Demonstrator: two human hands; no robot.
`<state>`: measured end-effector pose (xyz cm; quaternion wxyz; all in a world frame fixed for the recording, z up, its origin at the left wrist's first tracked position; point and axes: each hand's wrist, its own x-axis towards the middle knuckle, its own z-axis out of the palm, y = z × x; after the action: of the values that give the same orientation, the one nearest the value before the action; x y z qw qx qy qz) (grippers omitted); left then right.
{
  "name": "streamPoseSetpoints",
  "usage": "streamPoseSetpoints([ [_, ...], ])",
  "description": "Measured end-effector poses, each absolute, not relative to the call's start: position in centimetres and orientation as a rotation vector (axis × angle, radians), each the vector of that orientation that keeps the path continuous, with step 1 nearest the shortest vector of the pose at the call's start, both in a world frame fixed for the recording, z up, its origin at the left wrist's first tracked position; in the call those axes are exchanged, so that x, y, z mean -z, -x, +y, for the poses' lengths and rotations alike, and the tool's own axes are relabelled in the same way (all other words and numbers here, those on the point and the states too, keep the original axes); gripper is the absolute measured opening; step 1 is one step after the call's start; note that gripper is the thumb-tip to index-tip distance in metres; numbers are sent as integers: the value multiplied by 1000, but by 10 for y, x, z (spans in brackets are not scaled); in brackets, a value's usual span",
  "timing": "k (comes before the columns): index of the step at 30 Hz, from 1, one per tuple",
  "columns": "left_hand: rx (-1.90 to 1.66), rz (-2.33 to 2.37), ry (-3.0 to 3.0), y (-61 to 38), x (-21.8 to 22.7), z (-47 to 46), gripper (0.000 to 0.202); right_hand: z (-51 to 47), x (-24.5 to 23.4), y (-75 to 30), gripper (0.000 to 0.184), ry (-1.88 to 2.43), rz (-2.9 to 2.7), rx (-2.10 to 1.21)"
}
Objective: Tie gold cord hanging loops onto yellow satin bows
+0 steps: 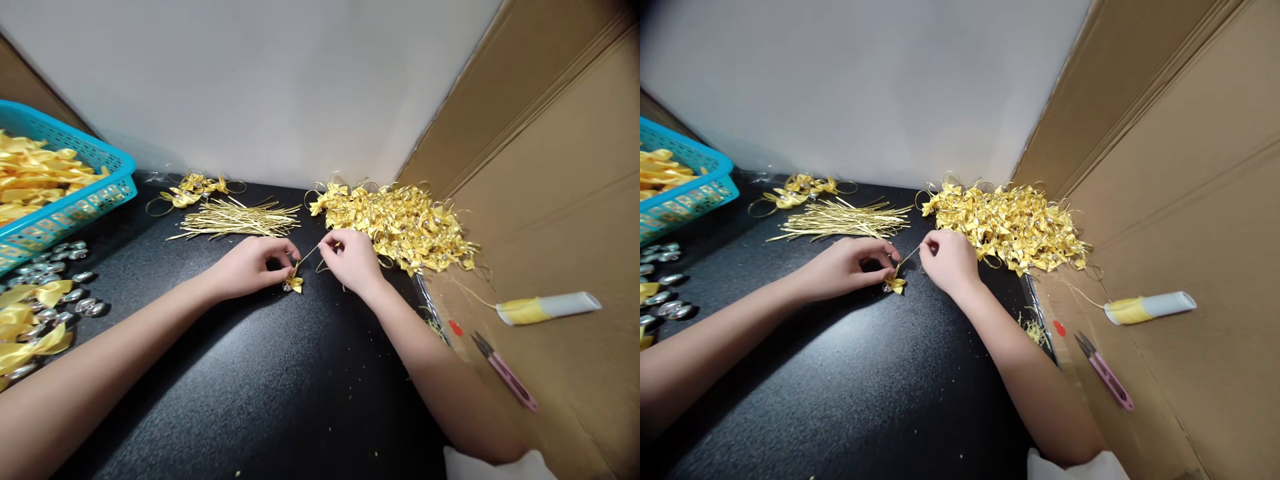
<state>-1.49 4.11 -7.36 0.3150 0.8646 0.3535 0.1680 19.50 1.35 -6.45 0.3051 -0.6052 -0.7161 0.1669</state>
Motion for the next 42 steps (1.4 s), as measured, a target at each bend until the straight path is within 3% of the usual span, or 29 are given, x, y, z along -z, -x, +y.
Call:
streamPoseSetpoints([
  [42,-443,764,-2203,11,79,38,11,33,61,-213,18,1759,-1741,-153],
])
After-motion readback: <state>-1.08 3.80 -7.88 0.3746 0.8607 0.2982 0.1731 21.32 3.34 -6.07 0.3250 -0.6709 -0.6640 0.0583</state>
